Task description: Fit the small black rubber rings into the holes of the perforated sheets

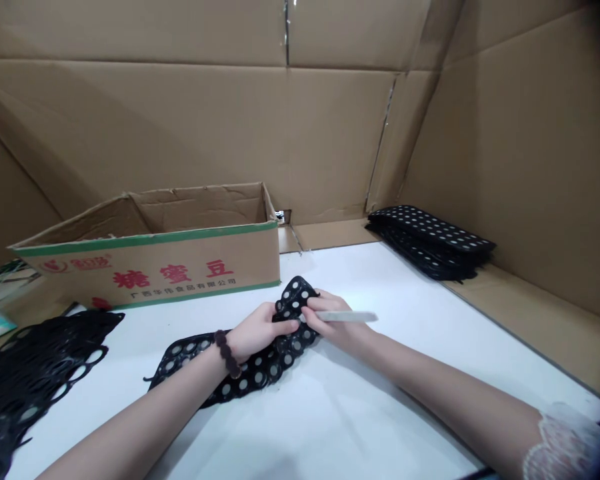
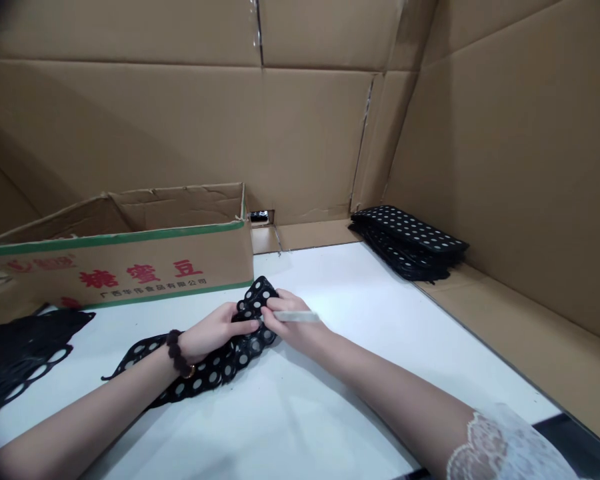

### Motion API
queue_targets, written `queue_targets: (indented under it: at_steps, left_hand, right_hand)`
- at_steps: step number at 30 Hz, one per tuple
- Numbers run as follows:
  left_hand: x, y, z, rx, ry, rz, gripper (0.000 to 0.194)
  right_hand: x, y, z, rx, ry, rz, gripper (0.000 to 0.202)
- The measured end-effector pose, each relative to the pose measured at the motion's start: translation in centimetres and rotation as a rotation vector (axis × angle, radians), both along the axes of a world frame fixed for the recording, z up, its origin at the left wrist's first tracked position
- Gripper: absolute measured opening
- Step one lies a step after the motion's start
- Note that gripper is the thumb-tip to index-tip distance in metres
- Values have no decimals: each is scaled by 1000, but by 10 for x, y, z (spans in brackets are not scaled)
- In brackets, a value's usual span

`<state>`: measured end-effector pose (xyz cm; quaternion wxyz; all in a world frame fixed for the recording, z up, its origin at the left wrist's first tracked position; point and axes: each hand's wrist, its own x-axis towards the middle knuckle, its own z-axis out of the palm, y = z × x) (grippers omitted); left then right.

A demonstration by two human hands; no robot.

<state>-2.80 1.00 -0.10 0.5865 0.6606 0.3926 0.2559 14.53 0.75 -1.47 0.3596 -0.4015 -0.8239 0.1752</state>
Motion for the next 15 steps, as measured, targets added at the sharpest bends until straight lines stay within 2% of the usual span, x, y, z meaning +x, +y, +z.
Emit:
queue_targets:
  at_steps: [5, 8, 11, 15]
  left_hand:
    - [6, -4, -3, 123, 140, 181, 23]
    - [7, -6, -3, 111, 113, 163, 22]
    - [6, -5, -3, 80, 74, 145, 25]
    - [-1, 1, -1, 51, 91, 85, 31]
  right_hand:
    - [-4, 2, -9, 192, -160, -40, 24]
    - [-7, 7, -11, 233, -240, -92, 24]
    - [-8, 13, -12, 189, -221, -126, 23]
    - [-4, 16, -6, 42, -79, -128, 29]
